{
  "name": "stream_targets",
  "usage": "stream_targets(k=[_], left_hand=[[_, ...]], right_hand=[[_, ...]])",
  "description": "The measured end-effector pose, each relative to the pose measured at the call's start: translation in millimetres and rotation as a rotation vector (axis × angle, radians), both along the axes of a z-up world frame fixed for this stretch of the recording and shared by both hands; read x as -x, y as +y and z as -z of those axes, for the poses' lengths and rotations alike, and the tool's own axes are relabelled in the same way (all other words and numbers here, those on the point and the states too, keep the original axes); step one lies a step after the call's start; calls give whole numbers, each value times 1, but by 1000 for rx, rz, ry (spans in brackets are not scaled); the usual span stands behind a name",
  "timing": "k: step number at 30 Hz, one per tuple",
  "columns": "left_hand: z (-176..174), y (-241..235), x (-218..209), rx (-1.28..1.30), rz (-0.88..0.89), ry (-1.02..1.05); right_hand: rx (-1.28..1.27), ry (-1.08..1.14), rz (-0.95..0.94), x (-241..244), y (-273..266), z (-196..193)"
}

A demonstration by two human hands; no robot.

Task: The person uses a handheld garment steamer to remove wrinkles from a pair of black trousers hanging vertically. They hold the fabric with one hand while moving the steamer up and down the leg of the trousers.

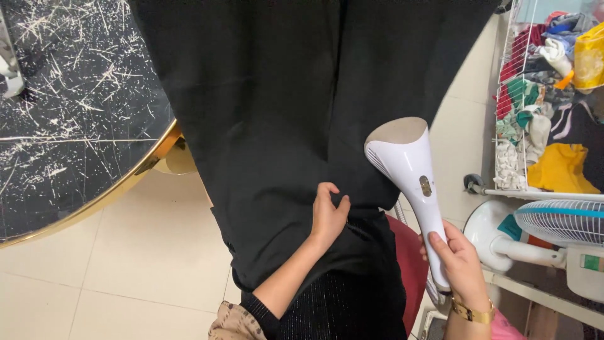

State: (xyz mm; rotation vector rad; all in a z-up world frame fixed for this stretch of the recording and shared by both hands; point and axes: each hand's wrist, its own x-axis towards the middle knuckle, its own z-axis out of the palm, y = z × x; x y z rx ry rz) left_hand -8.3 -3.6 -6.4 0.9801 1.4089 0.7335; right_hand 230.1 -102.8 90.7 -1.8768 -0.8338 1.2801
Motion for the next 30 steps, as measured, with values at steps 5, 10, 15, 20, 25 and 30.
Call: stream_targets(k=[5,10,15,20,25,30], left_hand=[[30,3,10,-168,-122,-51],[48,13,24,-258,-60,162],[17,37,28,-119,-8,186],[-2,49,33,27,4,151],[28,41,39,-41,56,221],[34,43,39,-46,65,211]], right_hand=[[77,-93,-20,3,17,12],[101,-57,-5,3,17,16],[32,26,-102,5,15,9],[70,102,-203,27,31,29],[-60,157,-238,54,71,38],[-191,177,-173,69,108,16]])
